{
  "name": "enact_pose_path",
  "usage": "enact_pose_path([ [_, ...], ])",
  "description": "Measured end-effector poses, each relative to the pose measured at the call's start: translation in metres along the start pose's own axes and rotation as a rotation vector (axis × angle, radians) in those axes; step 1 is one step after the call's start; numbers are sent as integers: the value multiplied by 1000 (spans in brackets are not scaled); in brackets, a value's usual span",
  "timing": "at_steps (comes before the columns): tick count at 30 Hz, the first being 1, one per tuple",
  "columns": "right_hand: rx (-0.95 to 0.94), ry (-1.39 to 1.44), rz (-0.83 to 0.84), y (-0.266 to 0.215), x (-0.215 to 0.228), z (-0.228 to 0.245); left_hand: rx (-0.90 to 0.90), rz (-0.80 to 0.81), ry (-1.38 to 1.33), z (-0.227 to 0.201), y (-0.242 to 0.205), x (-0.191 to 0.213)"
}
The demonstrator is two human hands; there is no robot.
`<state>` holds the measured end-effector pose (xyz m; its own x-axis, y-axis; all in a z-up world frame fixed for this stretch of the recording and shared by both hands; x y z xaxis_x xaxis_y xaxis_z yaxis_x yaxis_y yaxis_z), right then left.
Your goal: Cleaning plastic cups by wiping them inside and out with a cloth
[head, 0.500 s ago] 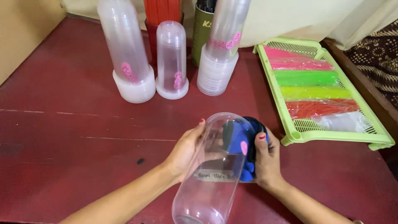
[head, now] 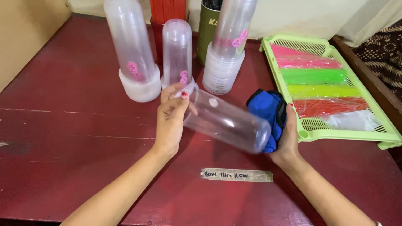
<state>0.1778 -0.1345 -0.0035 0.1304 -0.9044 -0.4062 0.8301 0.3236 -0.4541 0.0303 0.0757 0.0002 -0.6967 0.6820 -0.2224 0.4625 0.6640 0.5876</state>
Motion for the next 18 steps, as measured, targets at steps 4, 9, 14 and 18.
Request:
enact_pose_path([
  [4,-26,-1,-49,6,-2,9,-74,-13,42,-7,-6,-3],
  [9,496,-258,270,-7,-2,-6,-49,167,36,-17,-18,-15],
  [14,708,-461,212,33,38,10,58,387,-48,-1,-14,-11],
  [18,785,-411,255,-1,8,8,390,292,-26,24,-16,-9],
])
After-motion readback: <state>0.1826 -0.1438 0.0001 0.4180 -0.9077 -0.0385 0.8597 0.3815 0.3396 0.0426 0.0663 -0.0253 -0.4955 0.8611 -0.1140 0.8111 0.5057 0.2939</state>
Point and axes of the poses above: each hand's wrist, its own y-axis towards the middle knuckle, its own x-axis out of the back of the hand, z = x × y, the point moved 3 cm from there along y, towards the middle knuckle, and after that the axes turned 12 degrees about -x, right-handed, at the moved point
